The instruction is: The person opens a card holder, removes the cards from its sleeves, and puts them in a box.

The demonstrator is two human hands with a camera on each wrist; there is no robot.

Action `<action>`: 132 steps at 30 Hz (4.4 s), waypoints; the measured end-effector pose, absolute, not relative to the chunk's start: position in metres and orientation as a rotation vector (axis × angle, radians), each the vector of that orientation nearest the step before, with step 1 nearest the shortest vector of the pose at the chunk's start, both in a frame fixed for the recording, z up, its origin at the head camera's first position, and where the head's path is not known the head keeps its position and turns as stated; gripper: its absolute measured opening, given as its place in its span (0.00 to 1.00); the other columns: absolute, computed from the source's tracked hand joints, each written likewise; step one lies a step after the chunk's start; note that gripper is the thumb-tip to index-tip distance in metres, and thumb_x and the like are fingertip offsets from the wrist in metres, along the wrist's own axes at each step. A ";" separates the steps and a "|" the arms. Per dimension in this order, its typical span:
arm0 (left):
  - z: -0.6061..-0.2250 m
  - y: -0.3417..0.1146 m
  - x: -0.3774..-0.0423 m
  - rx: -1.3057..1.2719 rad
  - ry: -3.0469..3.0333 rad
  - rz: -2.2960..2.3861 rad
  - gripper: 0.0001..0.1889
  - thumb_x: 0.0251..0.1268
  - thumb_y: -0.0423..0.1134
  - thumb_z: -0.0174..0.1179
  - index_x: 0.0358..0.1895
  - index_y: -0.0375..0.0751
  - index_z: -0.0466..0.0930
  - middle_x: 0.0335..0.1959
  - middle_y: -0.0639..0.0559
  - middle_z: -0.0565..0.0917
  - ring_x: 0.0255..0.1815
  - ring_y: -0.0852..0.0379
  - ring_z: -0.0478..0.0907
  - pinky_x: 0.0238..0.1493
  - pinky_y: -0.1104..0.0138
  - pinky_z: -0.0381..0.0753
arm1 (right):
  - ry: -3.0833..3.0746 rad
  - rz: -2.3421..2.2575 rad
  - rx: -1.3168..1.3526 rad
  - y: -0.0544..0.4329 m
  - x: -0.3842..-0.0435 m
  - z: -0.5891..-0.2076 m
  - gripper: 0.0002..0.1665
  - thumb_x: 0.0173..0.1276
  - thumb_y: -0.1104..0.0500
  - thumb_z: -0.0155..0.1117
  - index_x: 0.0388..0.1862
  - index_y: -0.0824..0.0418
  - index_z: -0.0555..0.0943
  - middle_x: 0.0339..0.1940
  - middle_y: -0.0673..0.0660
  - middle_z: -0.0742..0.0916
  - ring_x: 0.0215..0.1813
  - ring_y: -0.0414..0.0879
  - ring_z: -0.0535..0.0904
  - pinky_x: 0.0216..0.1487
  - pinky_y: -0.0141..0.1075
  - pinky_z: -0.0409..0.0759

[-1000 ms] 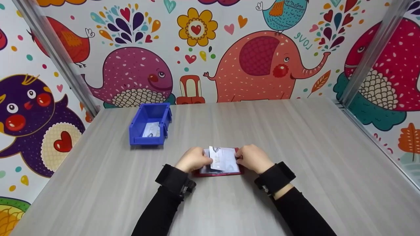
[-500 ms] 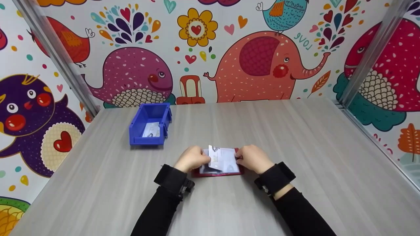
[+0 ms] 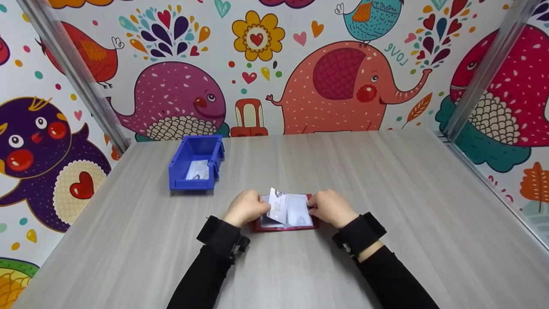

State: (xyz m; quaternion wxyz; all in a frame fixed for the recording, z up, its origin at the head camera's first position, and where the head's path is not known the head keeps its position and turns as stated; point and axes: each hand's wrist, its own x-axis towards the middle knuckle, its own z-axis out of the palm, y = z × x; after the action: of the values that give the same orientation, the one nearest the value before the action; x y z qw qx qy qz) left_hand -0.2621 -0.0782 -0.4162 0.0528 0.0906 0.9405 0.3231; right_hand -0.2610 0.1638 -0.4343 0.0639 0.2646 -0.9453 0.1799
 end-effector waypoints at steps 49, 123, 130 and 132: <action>-0.390 -0.164 -0.279 -0.177 3.318 1.128 0.11 0.63 0.36 0.54 0.32 0.33 0.84 0.37 0.36 0.85 0.42 0.34 0.81 0.42 0.44 0.75 | -2.857 0.556 0.800 0.164 -0.261 -0.436 0.24 0.56 0.70 0.71 0.13 0.56 0.67 0.15 0.46 0.64 0.22 0.42 0.61 0.25 0.32 0.58; -0.417 -0.191 -0.293 -0.779 3.435 1.209 0.12 0.69 0.40 0.55 0.38 0.33 0.84 0.42 0.33 0.82 0.49 0.34 0.75 0.53 0.43 0.68 | -2.861 0.520 0.795 0.162 -0.259 -0.435 0.14 0.57 0.68 0.73 0.19 0.59 0.77 0.17 0.48 0.73 0.23 0.43 0.64 0.26 0.35 0.66; -0.416 -0.190 -0.293 -0.739 3.411 1.195 0.14 0.68 0.42 0.58 0.43 0.34 0.85 0.47 0.33 0.81 0.53 0.34 0.73 0.55 0.43 0.66 | -2.875 0.523 0.780 0.162 -0.259 -0.435 0.12 0.58 0.68 0.72 0.21 0.59 0.79 0.18 0.49 0.75 0.23 0.43 0.65 0.27 0.35 0.68; -0.415 -0.189 -0.293 -0.732 3.413 1.191 0.13 0.68 0.41 0.58 0.43 0.34 0.84 0.47 0.33 0.81 0.53 0.34 0.73 0.55 0.43 0.65 | -2.877 0.523 0.777 0.162 -0.259 -0.434 0.12 0.58 0.68 0.72 0.20 0.59 0.78 0.18 0.49 0.75 0.23 0.44 0.65 0.27 0.35 0.67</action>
State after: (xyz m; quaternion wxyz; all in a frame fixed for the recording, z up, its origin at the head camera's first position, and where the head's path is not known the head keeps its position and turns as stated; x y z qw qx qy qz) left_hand -0.2931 -0.1894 -0.4151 -0.2700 -0.1912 0.8910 0.3110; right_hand -0.2591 0.1617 -0.4344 0.0578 0.2564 -0.9493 0.1725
